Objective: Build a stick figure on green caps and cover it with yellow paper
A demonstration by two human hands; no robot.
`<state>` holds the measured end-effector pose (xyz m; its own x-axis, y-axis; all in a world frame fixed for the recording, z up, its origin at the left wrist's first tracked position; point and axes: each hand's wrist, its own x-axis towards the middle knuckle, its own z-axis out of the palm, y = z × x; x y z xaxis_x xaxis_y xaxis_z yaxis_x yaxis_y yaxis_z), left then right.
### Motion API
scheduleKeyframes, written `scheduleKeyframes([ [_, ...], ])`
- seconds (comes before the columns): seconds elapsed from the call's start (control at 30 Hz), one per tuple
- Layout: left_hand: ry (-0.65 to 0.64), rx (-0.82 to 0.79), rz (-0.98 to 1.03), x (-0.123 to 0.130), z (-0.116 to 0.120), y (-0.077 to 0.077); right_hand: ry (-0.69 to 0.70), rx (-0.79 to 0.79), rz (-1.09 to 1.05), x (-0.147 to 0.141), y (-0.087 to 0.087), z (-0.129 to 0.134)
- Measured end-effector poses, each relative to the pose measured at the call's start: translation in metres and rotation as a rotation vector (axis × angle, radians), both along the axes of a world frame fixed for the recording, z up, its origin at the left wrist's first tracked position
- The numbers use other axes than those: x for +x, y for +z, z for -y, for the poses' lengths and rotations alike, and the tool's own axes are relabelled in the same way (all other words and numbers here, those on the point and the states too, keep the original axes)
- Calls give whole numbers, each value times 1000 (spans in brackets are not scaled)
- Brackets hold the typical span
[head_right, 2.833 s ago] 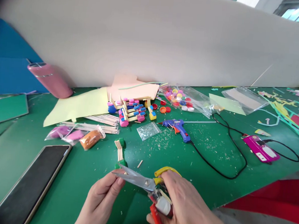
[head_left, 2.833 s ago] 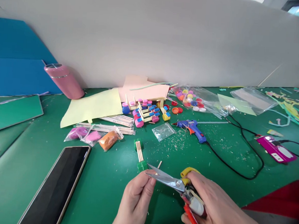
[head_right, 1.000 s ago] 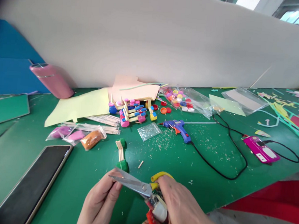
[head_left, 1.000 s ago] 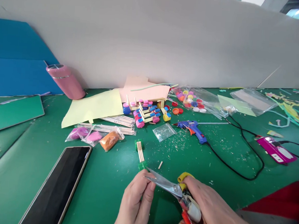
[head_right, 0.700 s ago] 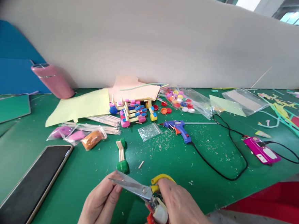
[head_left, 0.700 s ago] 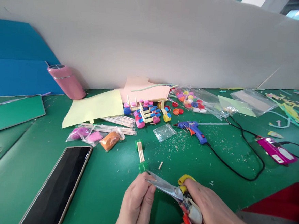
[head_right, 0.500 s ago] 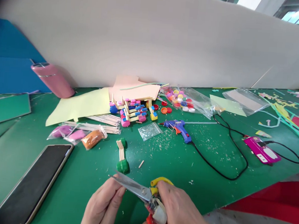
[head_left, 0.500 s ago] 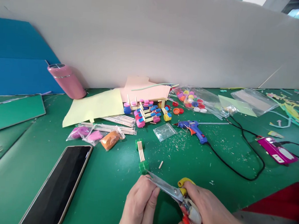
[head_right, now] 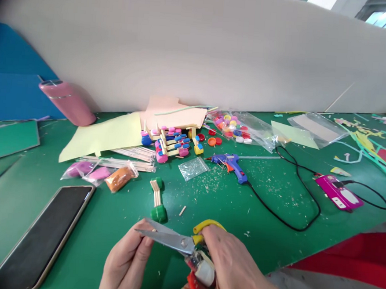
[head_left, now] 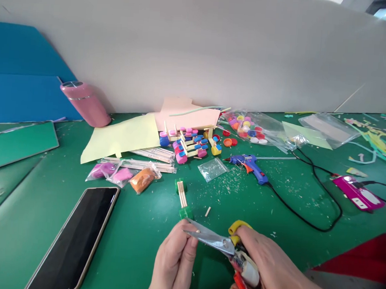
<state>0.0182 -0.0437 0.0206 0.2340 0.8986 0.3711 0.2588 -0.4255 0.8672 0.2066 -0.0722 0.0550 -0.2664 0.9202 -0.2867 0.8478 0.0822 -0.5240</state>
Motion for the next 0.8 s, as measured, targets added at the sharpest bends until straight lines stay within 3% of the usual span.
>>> scheduleKeyframes([
  [0.27,-13,122,-92,-4,-1,-3,42,75,27,4,-7,8],
  [0.4,-7,227,-123,-4,-3,-4,39,36,48,2,-8,9],
  [0.53,-41,175,-147,-2,2,-3,48,-37,-32,2,-7,7],
  [0.63,-116,163,-193,-7,2,0,-47,-34,-79,9,-11,3],
  [0.7,-62,270,-314,-15,-4,4,-135,48,-63,19,-18,-4],
  [0.8,237,517,-649,-32,-24,10,-177,205,144,38,-31,-18],
])
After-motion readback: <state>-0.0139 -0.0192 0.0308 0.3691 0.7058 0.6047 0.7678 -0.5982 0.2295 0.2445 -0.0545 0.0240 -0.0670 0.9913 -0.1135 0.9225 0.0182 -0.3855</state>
